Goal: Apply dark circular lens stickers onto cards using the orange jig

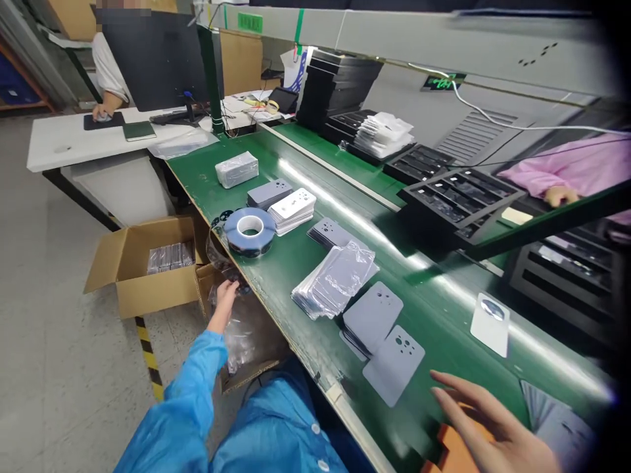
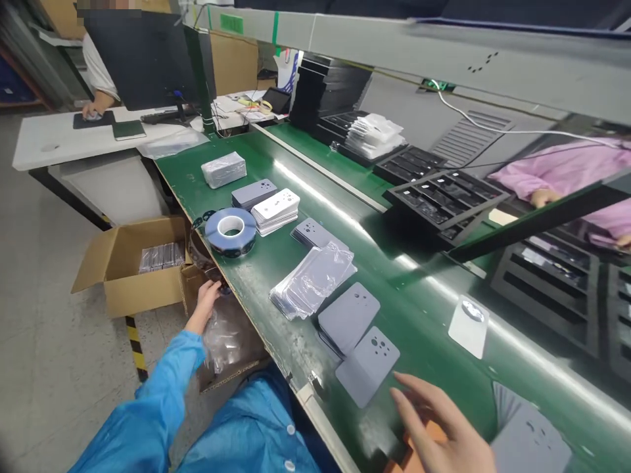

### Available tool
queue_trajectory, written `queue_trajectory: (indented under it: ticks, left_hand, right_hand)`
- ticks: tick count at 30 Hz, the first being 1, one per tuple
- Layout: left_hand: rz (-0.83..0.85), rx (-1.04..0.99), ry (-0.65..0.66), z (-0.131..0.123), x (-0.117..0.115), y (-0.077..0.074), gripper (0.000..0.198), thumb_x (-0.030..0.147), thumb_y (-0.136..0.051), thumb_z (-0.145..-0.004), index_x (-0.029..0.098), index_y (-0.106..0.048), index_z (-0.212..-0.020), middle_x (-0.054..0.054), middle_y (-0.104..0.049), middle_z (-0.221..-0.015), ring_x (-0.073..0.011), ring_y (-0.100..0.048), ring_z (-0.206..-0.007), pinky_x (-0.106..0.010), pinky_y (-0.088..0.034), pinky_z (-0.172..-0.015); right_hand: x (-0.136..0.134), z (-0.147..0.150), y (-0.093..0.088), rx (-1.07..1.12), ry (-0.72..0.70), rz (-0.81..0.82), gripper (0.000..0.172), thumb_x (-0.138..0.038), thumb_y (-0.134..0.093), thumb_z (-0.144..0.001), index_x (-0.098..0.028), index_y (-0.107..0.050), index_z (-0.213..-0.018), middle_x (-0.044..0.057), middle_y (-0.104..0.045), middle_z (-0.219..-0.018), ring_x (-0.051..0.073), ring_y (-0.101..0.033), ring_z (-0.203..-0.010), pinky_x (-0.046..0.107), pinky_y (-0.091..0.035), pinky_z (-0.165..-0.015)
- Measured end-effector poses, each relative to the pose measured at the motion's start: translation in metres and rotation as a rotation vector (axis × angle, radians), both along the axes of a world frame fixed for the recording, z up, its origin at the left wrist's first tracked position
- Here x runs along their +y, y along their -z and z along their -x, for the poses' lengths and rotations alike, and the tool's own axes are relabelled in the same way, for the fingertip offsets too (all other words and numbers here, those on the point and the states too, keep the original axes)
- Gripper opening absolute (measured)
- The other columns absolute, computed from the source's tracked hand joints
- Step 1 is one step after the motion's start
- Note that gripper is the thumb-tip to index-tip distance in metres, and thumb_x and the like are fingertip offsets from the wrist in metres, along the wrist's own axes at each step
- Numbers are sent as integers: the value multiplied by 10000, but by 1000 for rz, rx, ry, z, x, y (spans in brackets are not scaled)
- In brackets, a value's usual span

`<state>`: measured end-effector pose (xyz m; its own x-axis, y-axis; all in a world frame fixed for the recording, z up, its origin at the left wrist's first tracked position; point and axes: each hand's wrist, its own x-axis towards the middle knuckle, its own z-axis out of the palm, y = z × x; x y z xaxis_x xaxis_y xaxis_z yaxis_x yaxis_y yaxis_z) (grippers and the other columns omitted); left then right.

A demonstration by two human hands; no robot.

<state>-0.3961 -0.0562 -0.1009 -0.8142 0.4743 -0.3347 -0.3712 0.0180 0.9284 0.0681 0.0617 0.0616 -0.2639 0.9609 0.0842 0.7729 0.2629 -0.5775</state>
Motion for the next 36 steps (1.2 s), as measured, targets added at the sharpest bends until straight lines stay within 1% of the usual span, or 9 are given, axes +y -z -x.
queue_trajectory:
  ticks: [3,7,10,13,18,23,27,32,36]
  left_hand:
    - [-10,-51,32,-11,-37,-26,454,501,-778,-688,171,-582,-932,-4,-637,-693,-151,-628,-557,-202,-362,-425]
    - [-39,-79,107,-29,-75,-81,438,499,-776,-731,168,-569,-929,-11,-664,-714,-153,-653,-547,-195,-370,-398]
    - [-125,-125,191,-44,-81,-122,387,471,-767,-778,176,-570,-932,8,-659,-706,-136,-653,-527,-176,-365,-379]
    - [-157,-145,317,-58,-73,-147,377,468,-768,-785,172,-591,-939,11,-646,-657,-142,-642,-490,-184,-369,-359]
    - [-203,-75,373,-75,-35,-160,402,504,-781,-774,172,-613,-929,24,-624,-648,-155,-650,-510,-208,-414,-387]
    - [-249,-3,406,-67,14,-180,460,477,-795,-761,144,-655,-1045,-86,-747,-877,-202,-701,-652,-270,-520,-512]
    - [-367,-93,264,-18,39,-186,442,489,-630,-866,119,-664,-1105,-158,-744,-1028,-235,-725,-818,-336,-586,-685]
    - [-254,-13,80,41,53,-172,384,326,-445,-886,82,-634,-1115,-190,-723,-1087,-215,-729,-862,-293,-570,-673]
    - [-222,45,209,41,75,-173,403,302,-683,-789,95,-603,-1124,-171,-742,-974,-194,-715,-684,-252,-510,-531]
  right_hand:
    - [-52,63,-6,169,-202,181,377,-608,-677,-791,-294,-764,-981,94,-759,-1058,270,-736,-851,354,-618,-752]
    - [-94,149,11,323,-443,335,323,-462,-646,-896,-257,-743,-1126,106,-735,-1158,277,-707,-1041,405,-574,-950]
    - [-103,196,26,405,-524,348,562,-415,-716,-856,-261,-603,-1384,113,-592,-1435,306,-563,-1317,482,-437,-1136]
    - [-100,220,29,504,-611,414,721,-406,-798,-783,-267,-542,-1443,103,-568,-1466,298,-527,-1354,476,-407,-1153]
    - [-94,222,23,580,-564,574,185,-366,-706,-861,-192,-768,-864,41,-777,-870,219,-712,-850,326,-543,-837]
    - [-89,210,22,699,-375,485,236,-410,-702,-853,-186,-753,-797,49,-762,-792,219,-694,-774,305,-530,-754]
    - [-79,202,23,859,-266,483,301,-489,-719,-843,-191,-737,-800,48,-737,-727,219,-696,-685,306,-549,-693]
    - [-72,193,23,991,-98,404,374,-573,-739,-795,-202,-727,-746,51,-707,-670,234,-693,-613,315,-574,-618]
    - [-80,191,32,954,-122,308,347,-549,-691,-851,-212,-773,-866,71,-741,-735,233,-704,-604,317,-601,-624]
